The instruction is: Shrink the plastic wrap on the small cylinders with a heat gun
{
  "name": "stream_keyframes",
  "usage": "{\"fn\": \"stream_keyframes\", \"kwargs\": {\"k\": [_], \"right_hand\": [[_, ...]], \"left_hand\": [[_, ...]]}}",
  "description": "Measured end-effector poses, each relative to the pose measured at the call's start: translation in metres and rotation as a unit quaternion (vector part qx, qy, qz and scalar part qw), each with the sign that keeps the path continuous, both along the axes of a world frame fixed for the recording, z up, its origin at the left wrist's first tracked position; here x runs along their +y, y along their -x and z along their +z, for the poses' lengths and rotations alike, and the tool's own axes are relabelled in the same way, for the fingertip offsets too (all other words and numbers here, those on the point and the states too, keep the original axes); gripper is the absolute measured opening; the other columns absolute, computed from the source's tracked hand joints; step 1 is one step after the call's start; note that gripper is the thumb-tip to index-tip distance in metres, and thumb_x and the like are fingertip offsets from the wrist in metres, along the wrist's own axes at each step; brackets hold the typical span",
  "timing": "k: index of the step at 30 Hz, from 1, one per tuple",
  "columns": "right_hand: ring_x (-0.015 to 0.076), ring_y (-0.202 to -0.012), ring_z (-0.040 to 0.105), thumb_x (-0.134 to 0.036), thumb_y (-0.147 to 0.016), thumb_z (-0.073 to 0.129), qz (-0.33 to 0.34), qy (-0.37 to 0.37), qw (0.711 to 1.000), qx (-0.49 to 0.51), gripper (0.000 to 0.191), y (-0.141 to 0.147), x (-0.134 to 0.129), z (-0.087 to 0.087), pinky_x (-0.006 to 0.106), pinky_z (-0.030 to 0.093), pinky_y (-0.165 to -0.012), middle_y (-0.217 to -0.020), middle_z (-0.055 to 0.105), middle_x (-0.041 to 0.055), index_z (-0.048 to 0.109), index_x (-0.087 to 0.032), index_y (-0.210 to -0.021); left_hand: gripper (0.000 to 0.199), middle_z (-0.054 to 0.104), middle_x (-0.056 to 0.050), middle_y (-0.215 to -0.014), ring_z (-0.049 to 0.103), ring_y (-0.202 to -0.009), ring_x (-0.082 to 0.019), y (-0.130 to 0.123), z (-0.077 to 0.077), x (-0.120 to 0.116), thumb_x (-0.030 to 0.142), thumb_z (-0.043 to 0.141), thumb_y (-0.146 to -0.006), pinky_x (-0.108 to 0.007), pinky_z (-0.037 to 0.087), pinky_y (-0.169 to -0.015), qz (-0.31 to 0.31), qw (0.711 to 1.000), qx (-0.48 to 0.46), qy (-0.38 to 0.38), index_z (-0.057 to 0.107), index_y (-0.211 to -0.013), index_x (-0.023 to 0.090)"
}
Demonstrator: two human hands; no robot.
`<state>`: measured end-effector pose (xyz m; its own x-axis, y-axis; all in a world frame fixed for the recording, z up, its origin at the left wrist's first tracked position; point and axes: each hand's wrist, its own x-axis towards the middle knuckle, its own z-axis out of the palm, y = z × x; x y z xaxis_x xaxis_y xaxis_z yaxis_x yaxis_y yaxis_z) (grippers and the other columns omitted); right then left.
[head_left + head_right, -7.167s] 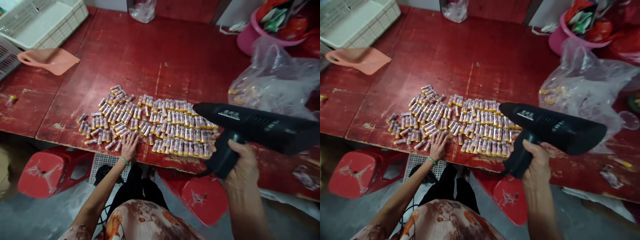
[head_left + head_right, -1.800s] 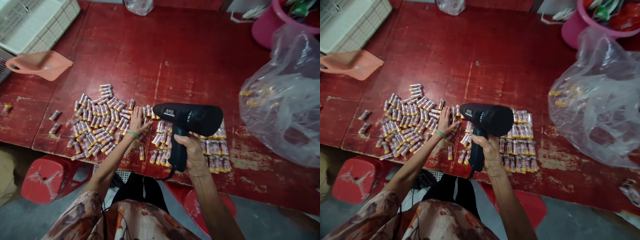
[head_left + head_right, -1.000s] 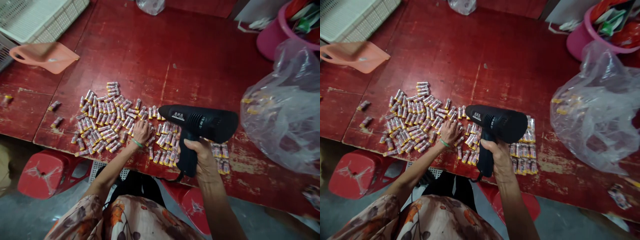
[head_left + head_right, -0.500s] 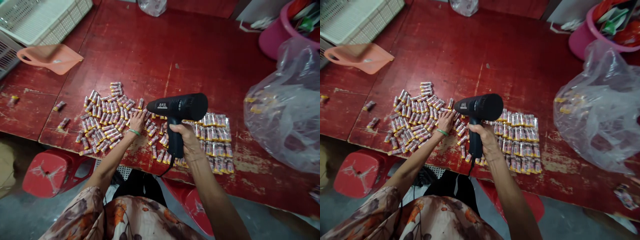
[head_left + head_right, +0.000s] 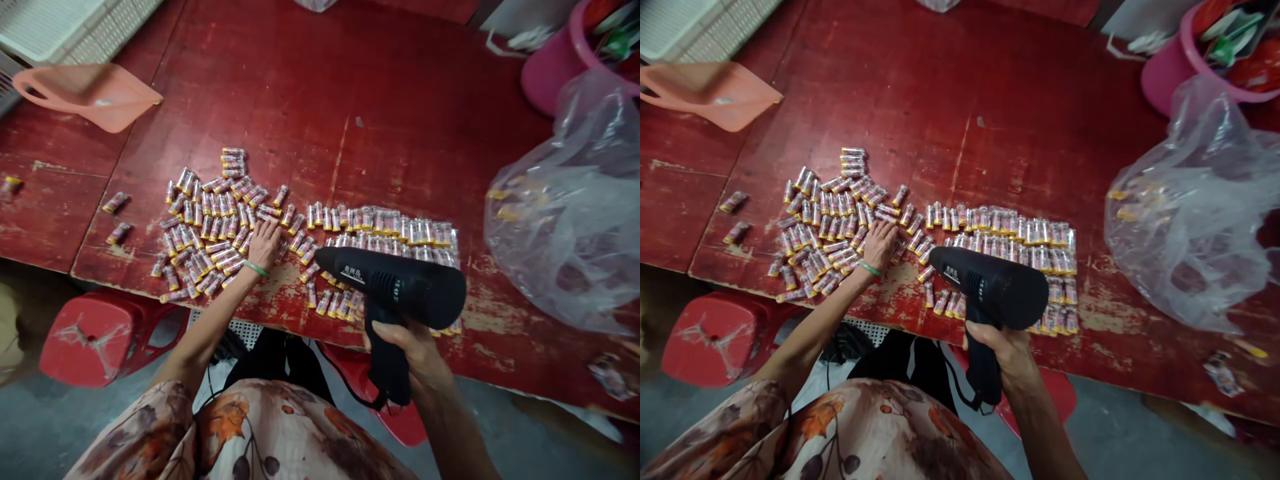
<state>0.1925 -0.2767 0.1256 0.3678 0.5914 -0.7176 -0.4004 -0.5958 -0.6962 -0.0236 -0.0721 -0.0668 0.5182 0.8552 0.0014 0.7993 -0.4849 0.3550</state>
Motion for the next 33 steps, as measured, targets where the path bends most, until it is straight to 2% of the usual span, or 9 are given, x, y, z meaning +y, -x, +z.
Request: {"fn": "stream_keyframes", "kwargs": {"k": [3, 7, 10, 13, 18, 23, 28, 31, 33], "right_hand": [[0.0151, -0.042, 0.054, -0.036, -0.055, 0.086, -0.031, -0.020, 0.999, -0.028, 0.037, -0.005, 0.000, -0.002, 0.023, 0.042, -0.032, -0.058, 0.064, 0.0007, 0.071, -0.018, -0.083], [0.0148, -0.043, 0.055, -0.034, -0.056, 0.082, -0.071, -0.080, 0.994, -0.031, 0.031, -0.020, 0.038, 0.002, 0.024, 0.044, -0.034, -0.059, 0.064, 0.0002, 0.073, -0.018, -0.081], [0.0135, -0.042, 0.053, -0.031, -0.052, 0.080, -0.092, -0.128, 0.985, -0.068, 0.027, -0.030, 0.068, 0.002, 0.024, 0.044, -0.032, -0.061, 0.064, -0.0008, 0.074, -0.019, -0.076], [0.0135, -0.043, 0.055, -0.031, -0.049, 0.081, -0.075, -0.109, 0.989, -0.068, 0.029, -0.032, 0.079, -0.002, 0.024, 0.046, -0.033, -0.061, 0.065, 0.0004, 0.074, -0.018, -0.074], [0.0158, -0.038, 0.053, -0.039, -0.050, 0.083, -0.028, -0.042, 0.999, -0.007, 0.038, -0.021, 0.053, -0.002, 0.027, 0.045, -0.031, -0.054, 0.063, 0.0012, 0.072, -0.017, -0.078], [0.0127, -0.046, 0.057, -0.030, -0.054, 0.086, 0.001, -0.060, 0.998, 0.002, 0.043, -0.015, 0.011, 0.000, 0.022, 0.045, -0.037, -0.070, 0.068, -0.0017, 0.071, -0.020, -0.093], [0.0117, -0.049, 0.057, -0.029, -0.058, 0.087, 0.007, -0.039, 0.999, 0.015, 0.047, -0.023, -0.017, 0.004, 0.020, 0.048, -0.040, -0.069, 0.065, -0.0049, 0.069, -0.025, -0.100], [0.0121, -0.047, 0.057, -0.035, -0.060, 0.089, 0.024, -0.010, 1.000, 0.006, 0.040, -0.028, -0.030, 0.005, 0.020, 0.047, -0.039, -0.065, 0.066, -0.0026, 0.069, -0.022, -0.091], [0.0136, -0.044, 0.055, -0.041, -0.060, 0.089, 0.050, 0.016, 0.998, 0.015, 0.038, -0.030, -0.037, 0.004, 0.021, 0.044, -0.035, -0.059, 0.065, -0.0001, 0.069, -0.019, -0.084]], "left_hand": [[0.035, 0.062, -0.013, -0.138, 0.047, -0.140, -0.027, 0.003, -0.002, -0.025, 0.017, 0.045, -0.095, -0.053, 0.027, -0.124, -0.036, 0.999, -0.009, 0.002, 0.065, -0.124, 0.019], [0.035, 0.060, -0.015, -0.139, 0.045, -0.142, -0.028, -0.012, -0.005, -0.049, 0.025, 0.047, -0.098, -0.055, 0.029, -0.123, -0.084, 0.996, -0.032, -0.003, 0.062, -0.129, 0.017], [0.040, 0.057, -0.016, -0.143, 0.043, -0.143, -0.029, -0.034, -0.003, -0.050, 0.032, 0.045, -0.099, -0.053, 0.027, -0.124, -0.102, 0.994, -0.042, -0.017, 0.059, -0.133, 0.015], [0.041, 0.056, -0.017, -0.143, 0.044, -0.142, -0.031, -0.054, -0.001, -0.045, 0.034, 0.044, -0.101, -0.055, 0.027, -0.123, -0.096, 0.995, -0.031, -0.012, 0.059, -0.133, 0.014], [0.041, 0.056, -0.017, -0.144, 0.044, -0.142, -0.031, -0.056, -0.004, -0.045, 0.033, 0.043, -0.101, -0.056, 0.024, -0.123, -0.063, 0.997, -0.039, -0.008, 0.059, -0.133, 0.014], [0.037, 0.056, -0.016, -0.144, 0.045, -0.140, -0.032, -0.030, -0.016, -0.058, 0.027, 0.053, -0.094, -0.055, 0.032, -0.120, -0.048, 0.996, -0.053, -0.048, 0.060, -0.129, 0.014], [0.025, 0.069, -0.015, -0.118, 0.062, -0.113, -0.028, -0.018, -0.016, -0.086, 0.026, 0.049, -0.098, -0.045, 0.049, -0.100, -0.036, 0.994, -0.080, -0.066, 0.066, -0.112, 0.015], [0.026, 0.069, -0.012, -0.106, 0.064, -0.098, -0.023, -0.026, -0.013, -0.105, 0.027, 0.043, -0.102, -0.039, 0.051, -0.089, -0.016, 0.995, -0.081, -0.052, 0.067, -0.105, 0.017], [0.026, 0.067, -0.012, -0.107, 0.062, -0.097, -0.023, -0.035, -0.013, -0.114, 0.034, 0.047, -0.101, -0.037, 0.050, -0.088, -0.013, 0.996, -0.078, -0.029, 0.066, -0.107, 0.018]]}}
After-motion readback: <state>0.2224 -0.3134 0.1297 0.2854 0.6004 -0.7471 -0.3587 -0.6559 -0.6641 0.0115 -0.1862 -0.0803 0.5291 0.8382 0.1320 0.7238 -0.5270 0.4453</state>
